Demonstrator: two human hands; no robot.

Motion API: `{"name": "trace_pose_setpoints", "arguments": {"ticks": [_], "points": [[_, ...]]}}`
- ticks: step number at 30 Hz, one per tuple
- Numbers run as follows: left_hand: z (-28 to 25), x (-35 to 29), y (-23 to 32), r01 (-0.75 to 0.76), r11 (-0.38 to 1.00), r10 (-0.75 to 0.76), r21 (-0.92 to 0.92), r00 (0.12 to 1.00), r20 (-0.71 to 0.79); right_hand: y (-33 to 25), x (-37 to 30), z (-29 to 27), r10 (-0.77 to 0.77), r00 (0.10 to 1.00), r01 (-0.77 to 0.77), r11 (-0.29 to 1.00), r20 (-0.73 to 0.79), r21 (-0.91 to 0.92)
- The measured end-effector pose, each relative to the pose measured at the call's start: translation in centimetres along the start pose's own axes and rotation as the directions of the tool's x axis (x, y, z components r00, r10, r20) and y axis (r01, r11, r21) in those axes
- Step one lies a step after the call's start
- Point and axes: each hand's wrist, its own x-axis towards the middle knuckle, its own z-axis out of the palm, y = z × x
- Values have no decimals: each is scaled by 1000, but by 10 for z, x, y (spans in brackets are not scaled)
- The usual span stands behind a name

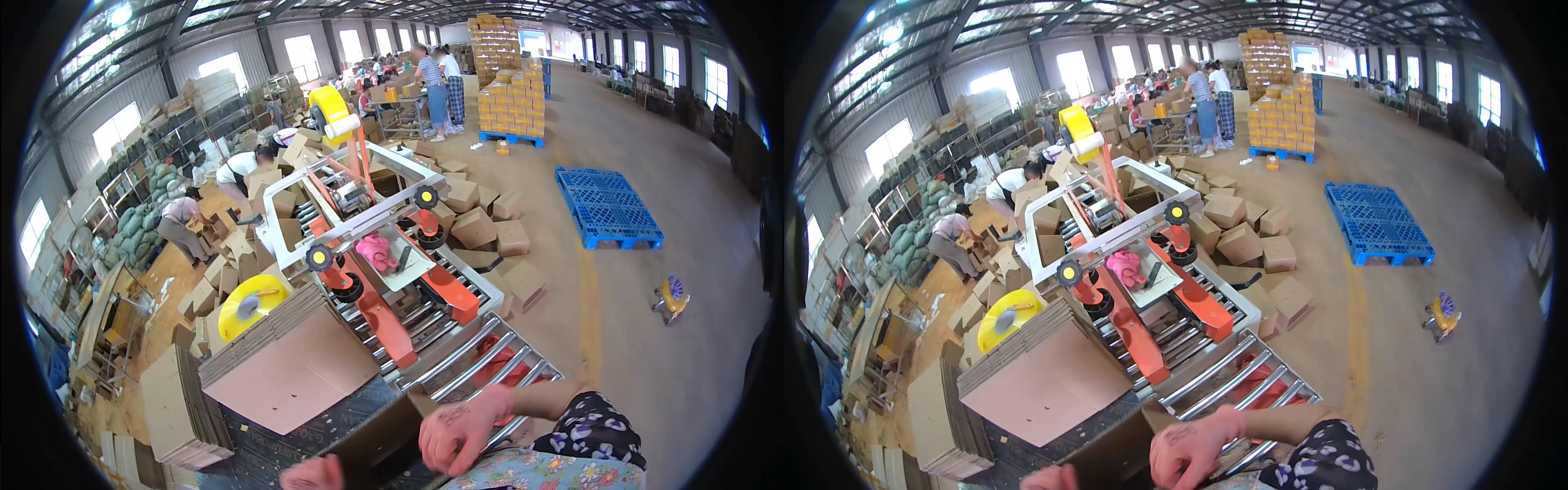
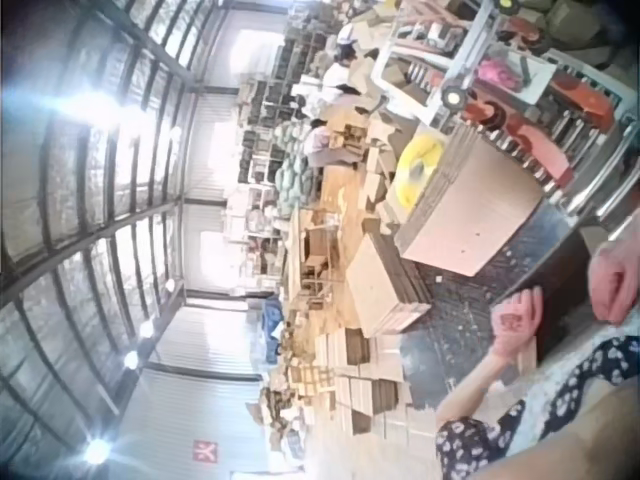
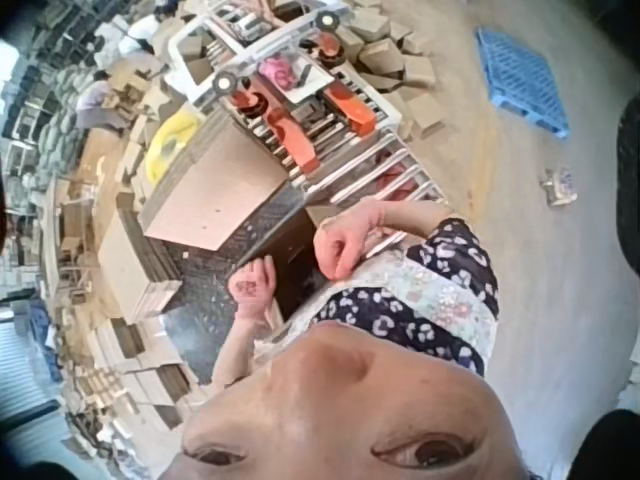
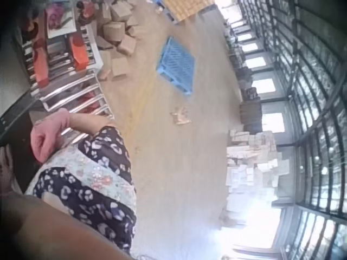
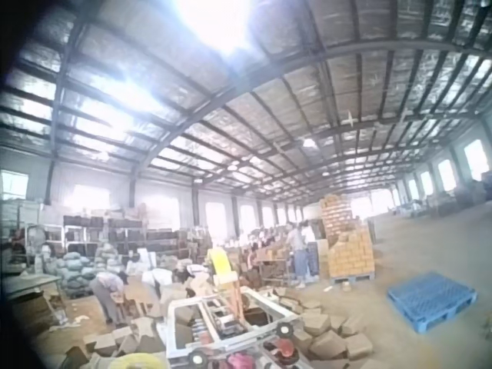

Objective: The person assembles flat cardboard sheets into boxes using a manual box-forming machine. They feed the sheets into the machine, fold the flaps, and place the formed boxes onto a nearby stack.

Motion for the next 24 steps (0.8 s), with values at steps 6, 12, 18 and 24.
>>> {"name": "trace_pose_setpoints", "arguments": {"ticks": [6,12,18,24], "points": [[-89,-35,89,-571,808,564,-144,821,-92,35,26,59,541,841,-480,759,17,-440],[-56,-36,81,-523,847,493,-96,840,-227,25,22,61,-58,923,-341,332,-379,-880],[-29,7,93,-384,919,244,-90,733,-635,-29,-56,71,121,698,-657,502,-706,-563],[-40,114,142,97,486,211,-869,952,224,-13,-121,123,-147,355,-761,528,-923,-377]]}}
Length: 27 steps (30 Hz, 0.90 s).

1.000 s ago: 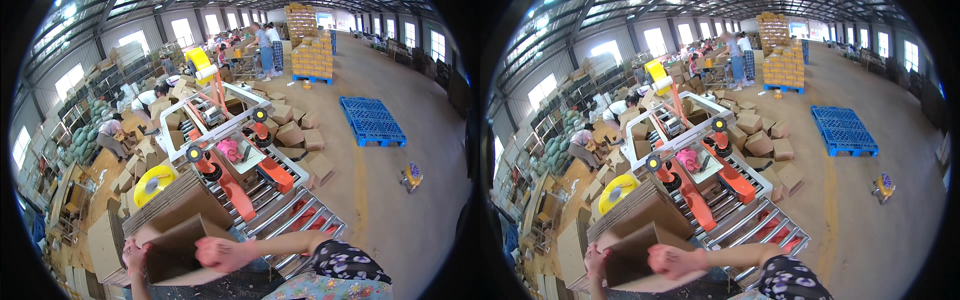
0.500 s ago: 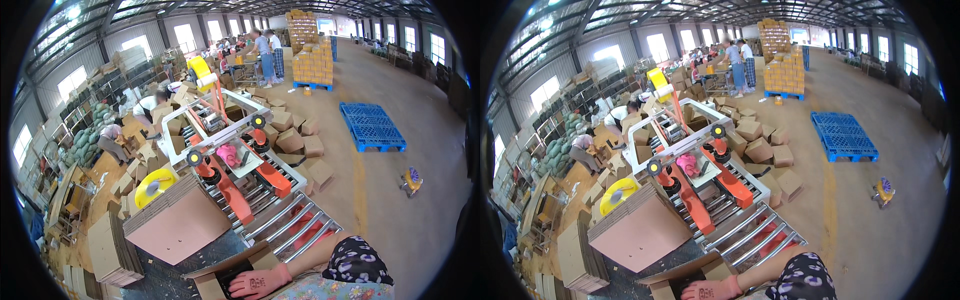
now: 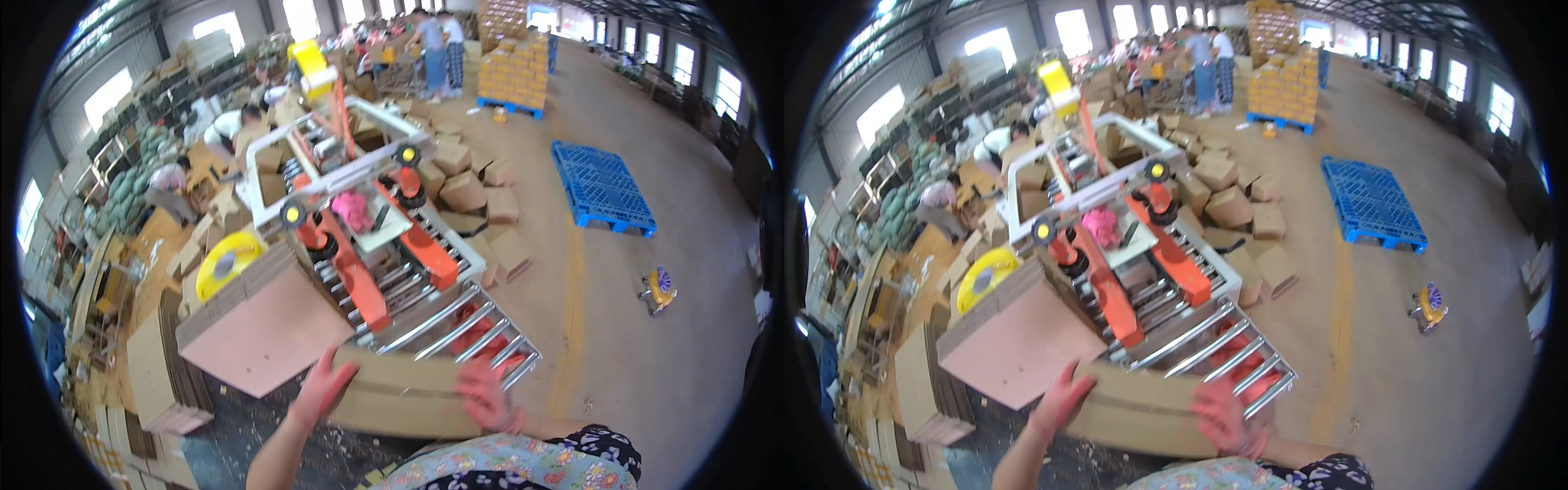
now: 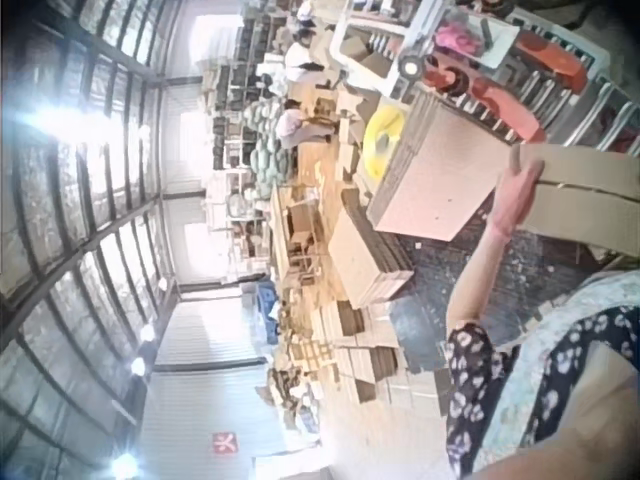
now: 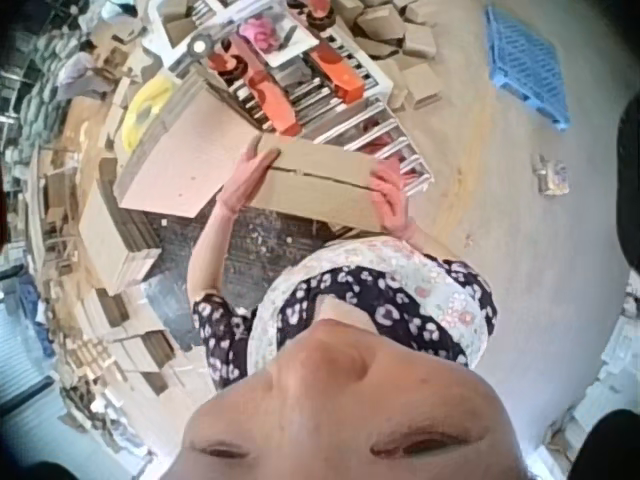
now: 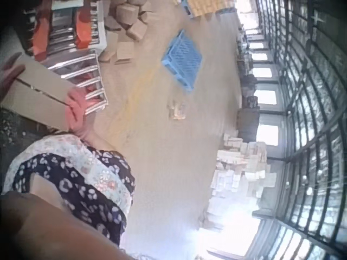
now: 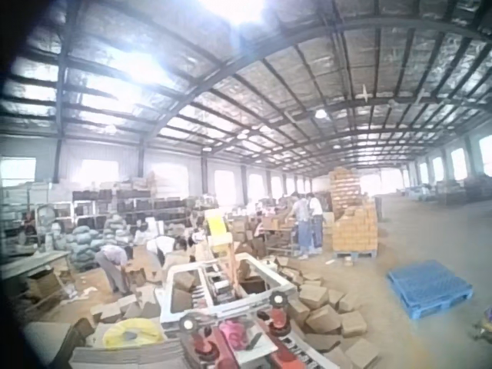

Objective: The person assembles flat cardboard sheets into boxes using a manual box-forming machine. They feed the sheets into the machine, fold the flaps, and place the formed boxes onto a nearby stack.

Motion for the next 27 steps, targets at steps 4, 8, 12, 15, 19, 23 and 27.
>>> {"name": "trace_pose_setpoints", "arguments": {"ticks": [4,8,12,15,19,23,27], "points": [[72,119,40,-203,976,188,75,968,168,30,-23,-39,63,904,-157,969,-422,-190],[123,207,38,-532,584,711,613,700,-70,73,13,-6,-50,855,-197,889,-517,-413],[119,193,16,-700,316,898,641,439,37,136,93,66,-128,812,-216,841,-570,-497],[79,146,-31,-690,349,860,634,504,74,151,127,90,-113,846,-188,851,-521,-490],[1,96,-107,-346,707,579,616,784,-225,72,212,178,-128,952,156,984,-277,85],[-77,61,-154,324,457,376,829,774,-510,22,292,287,-340,910,407,840,237,-358],[-159,-17,-156,461,241,710,854,516,-479,25,281,299,-261,702,668,563,662,-487]]}}
